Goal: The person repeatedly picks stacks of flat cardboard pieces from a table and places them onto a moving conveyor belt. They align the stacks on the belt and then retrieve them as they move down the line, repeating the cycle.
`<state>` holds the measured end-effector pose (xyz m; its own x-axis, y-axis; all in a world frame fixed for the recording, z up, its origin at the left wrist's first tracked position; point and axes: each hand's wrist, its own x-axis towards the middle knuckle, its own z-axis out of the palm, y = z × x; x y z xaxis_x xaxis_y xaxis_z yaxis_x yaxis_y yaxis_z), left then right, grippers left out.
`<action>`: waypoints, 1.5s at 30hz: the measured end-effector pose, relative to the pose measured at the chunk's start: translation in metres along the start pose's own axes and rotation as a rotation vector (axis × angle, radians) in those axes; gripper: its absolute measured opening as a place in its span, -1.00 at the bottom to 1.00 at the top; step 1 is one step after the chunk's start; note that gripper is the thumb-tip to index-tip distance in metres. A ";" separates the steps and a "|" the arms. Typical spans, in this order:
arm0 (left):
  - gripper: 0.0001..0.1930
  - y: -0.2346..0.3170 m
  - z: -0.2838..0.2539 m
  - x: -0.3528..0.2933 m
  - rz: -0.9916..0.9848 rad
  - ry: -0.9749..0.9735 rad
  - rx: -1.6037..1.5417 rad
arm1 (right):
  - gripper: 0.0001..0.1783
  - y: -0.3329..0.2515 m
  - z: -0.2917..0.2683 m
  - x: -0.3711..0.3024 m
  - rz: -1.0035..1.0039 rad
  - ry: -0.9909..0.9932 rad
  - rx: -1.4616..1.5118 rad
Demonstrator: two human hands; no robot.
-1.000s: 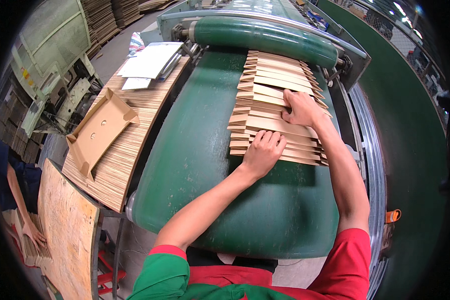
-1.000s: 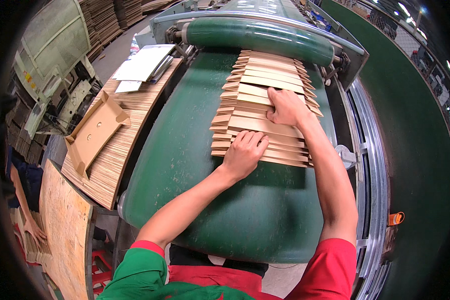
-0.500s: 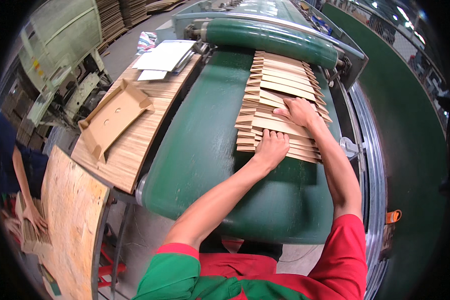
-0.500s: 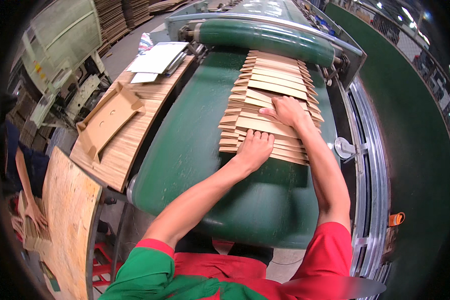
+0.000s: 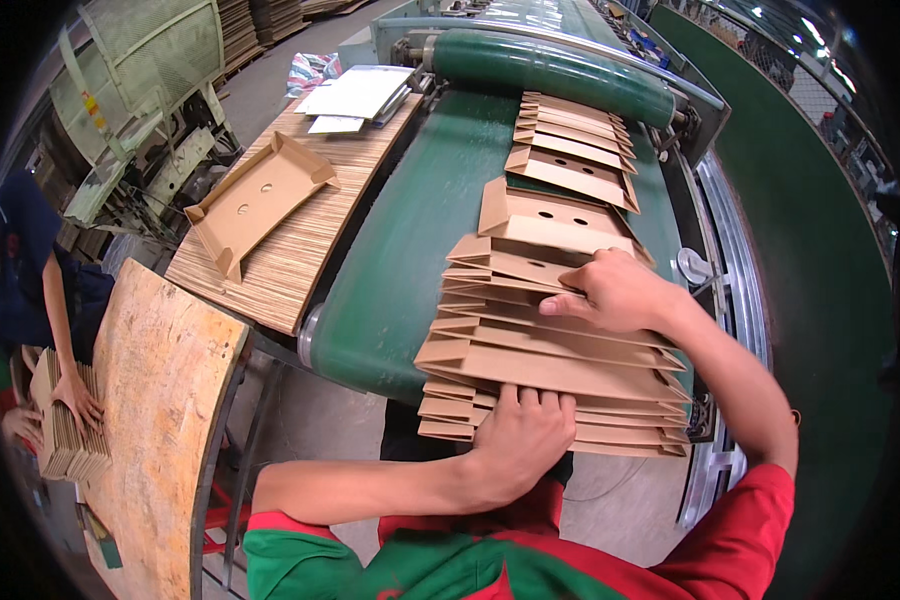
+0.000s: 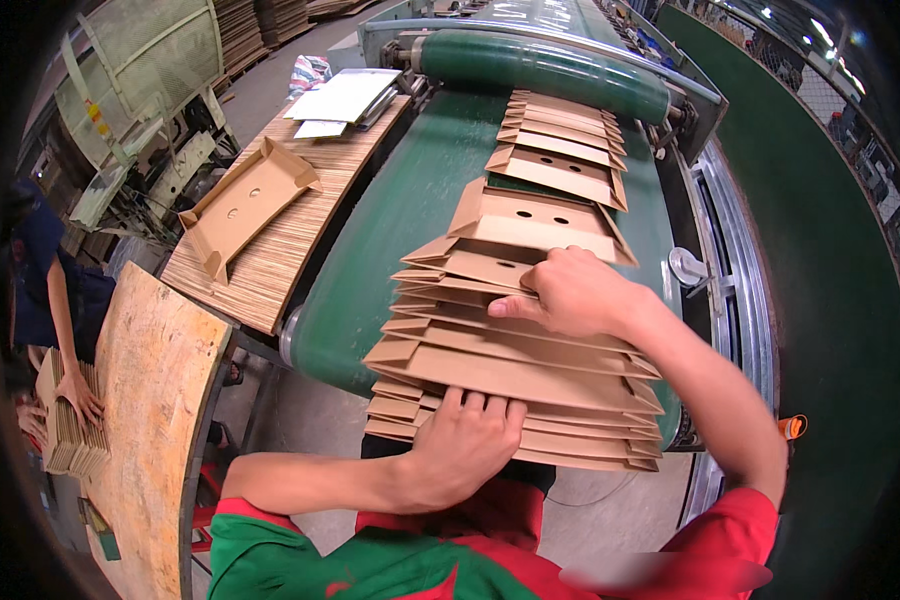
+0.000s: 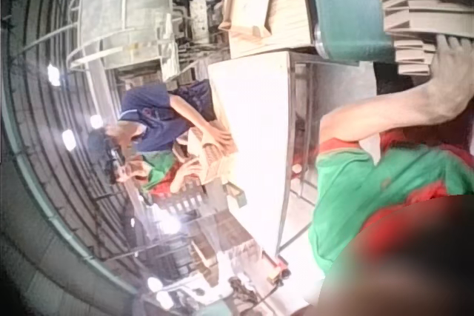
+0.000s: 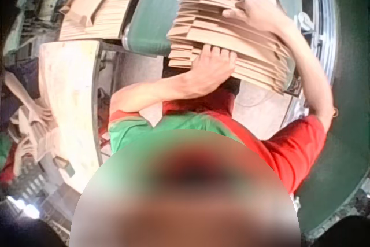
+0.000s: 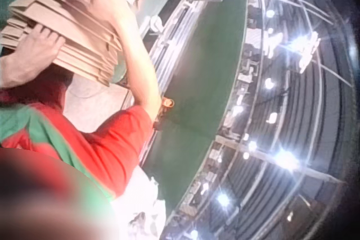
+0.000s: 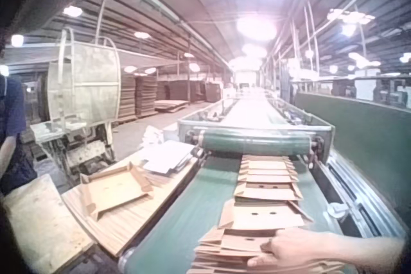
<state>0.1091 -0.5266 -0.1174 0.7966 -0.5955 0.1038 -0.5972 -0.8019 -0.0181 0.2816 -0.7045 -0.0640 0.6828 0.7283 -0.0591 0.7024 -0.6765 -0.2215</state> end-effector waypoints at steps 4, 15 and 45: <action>-0.69 -0.017 -0.034 0.022 0.038 0.060 -0.080 | -0.14 0.012 -0.041 0.022 0.096 -0.047 0.116; 0.32 -0.091 -0.058 0.128 -0.017 0.469 0.058 | -0.27 0.091 -0.051 0.074 -0.080 -0.003 0.140; -0.37 -0.160 -0.154 -0.255 -0.723 0.611 0.604 | -0.60 -0.343 -0.024 0.157 -1.055 0.981 -0.226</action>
<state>-0.0132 -0.2394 0.0125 0.6585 0.0096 0.7525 0.2628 -0.9399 -0.2179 0.1527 -0.3613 0.0257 -0.3642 0.5838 0.7256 0.9065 0.0436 0.4199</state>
